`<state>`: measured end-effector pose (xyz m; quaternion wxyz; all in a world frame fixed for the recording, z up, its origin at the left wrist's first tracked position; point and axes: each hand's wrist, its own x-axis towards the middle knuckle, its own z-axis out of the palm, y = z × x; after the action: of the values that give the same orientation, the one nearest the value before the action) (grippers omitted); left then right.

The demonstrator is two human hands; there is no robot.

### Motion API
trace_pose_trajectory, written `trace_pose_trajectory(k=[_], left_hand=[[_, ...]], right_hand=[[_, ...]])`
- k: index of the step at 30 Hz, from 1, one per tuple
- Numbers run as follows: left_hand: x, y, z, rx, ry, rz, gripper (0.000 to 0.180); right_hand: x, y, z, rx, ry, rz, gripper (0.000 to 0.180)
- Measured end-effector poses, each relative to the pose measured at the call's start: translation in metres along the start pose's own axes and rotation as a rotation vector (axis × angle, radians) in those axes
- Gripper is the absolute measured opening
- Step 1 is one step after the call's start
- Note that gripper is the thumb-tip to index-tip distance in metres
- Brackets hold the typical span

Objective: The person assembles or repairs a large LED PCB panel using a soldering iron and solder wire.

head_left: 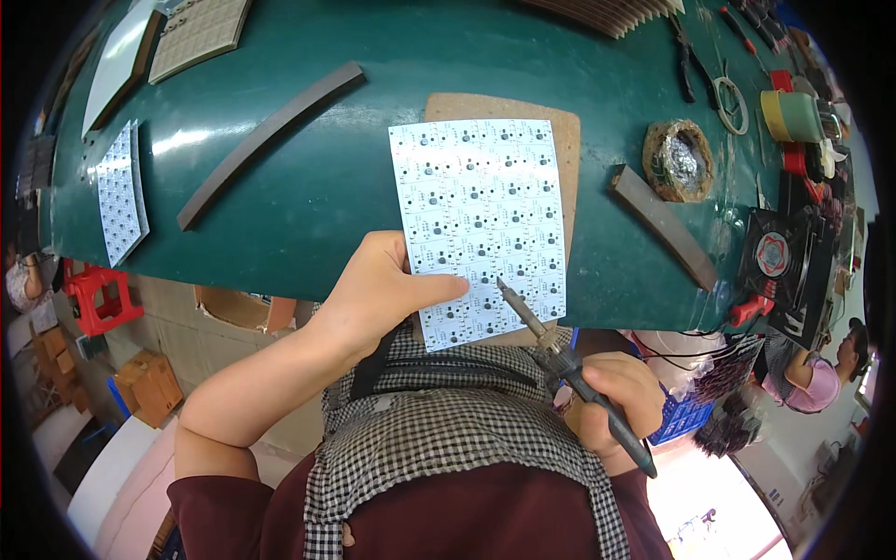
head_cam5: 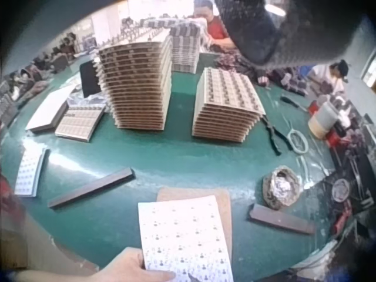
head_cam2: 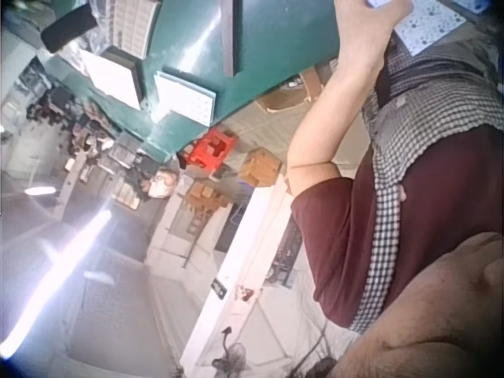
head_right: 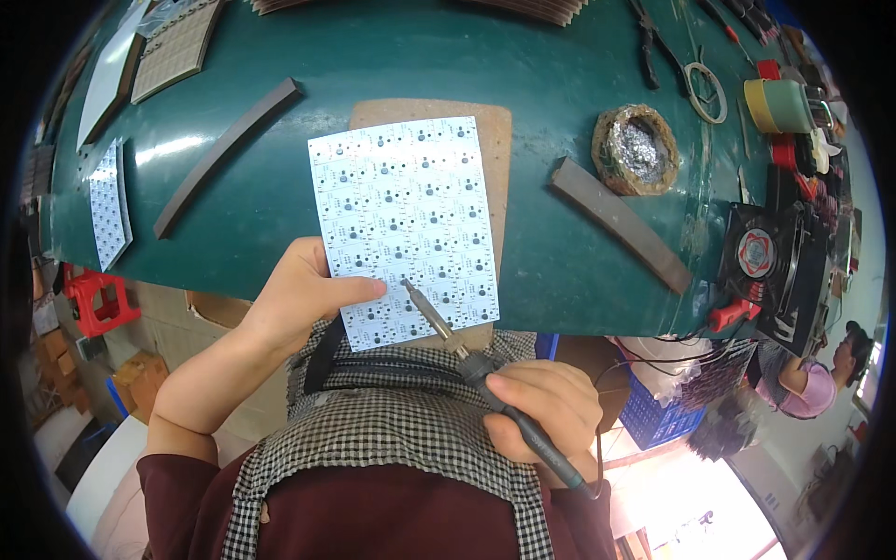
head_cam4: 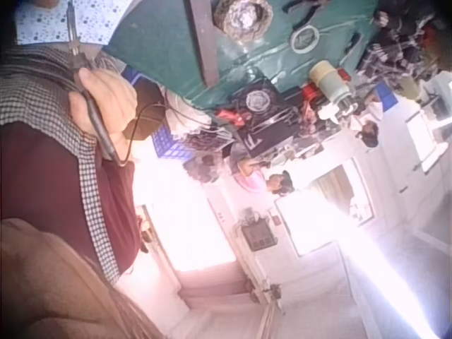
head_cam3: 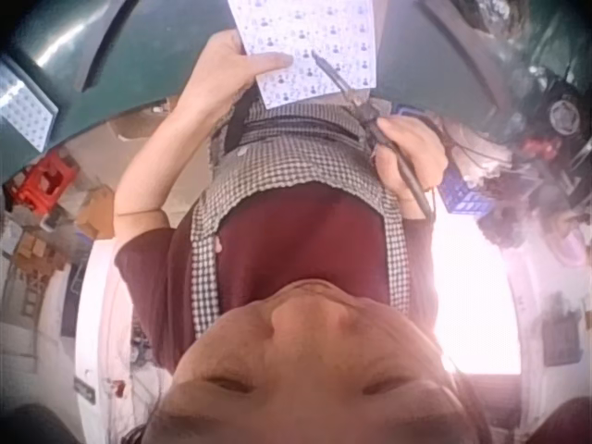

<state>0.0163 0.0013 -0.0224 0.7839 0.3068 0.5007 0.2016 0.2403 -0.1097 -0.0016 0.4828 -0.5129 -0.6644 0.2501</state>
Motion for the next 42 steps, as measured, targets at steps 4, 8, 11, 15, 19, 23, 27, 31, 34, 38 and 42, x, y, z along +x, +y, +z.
trace_pose_trajectory(k=[4,8,11,15,19,23,27,31,34,38,42], left_hand=[[-0.001,0.0,0.002,-0.01,-0.004,-0.001,0.023],[-0.001,0.002,0.003,-0.007,0.015,-0.012,0.023],[-0.002,0.003,0.003,-0.007,0.017,-0.024,0.022],[-0.002,0.003,0.003,0.0,0.021,-0.028,0.022],[-0.002,0.003,0.003,-0.002,0.014,-0.009,0.022],[-0.002,0.002,0.003,-0.001,0.01,-0.014,0.023],[-0.002,0.003,0.004,-0.009,0.004,-0.012,0.022],[-0.003,0.003,0.005,0.01,0.008,-0.009,0.022],[-0.003,0.003,0.005,0.011,0.012,-0.009,0.022],[-0.002,0.002,0.005,0.024,0.02,-0.006,0.021],[-0.002,0.002,0.004,0.038,0.028,-0.004,0.02]], right_hand=[[0.003,0.001,0.001,-0.004,-0.054,0.047,0.025],[0.007,0.004,0.006,0.002,-0.037,0.038,0.019],[0.01,0.006,0.008,-0.015,-0.041,0.018,0.017],[0.011,0.008,0.009,-0.013,-0.047,0.0,0.015],[0.012,0.01,0.01,-0.005,-0.056,-0.016,0.015],[0.01,0.011,0.008,0.02,-0.076,-0.015,0.016],[0.013,0.009,0.008,-0.011,-0.114,-0.045,0.018],[0.015,0.008,0.006,-0.031,-0.126,-0.05,0.019],[0.014,0.007,0.004,-0.001,-0.12,-0.03,0.02],[0.01,0.007,0.004,-0.006,-0.128,-0.022,0.019],[0.01,0.003,0.004,-0.075,-0.125,-0.065,0.017]])
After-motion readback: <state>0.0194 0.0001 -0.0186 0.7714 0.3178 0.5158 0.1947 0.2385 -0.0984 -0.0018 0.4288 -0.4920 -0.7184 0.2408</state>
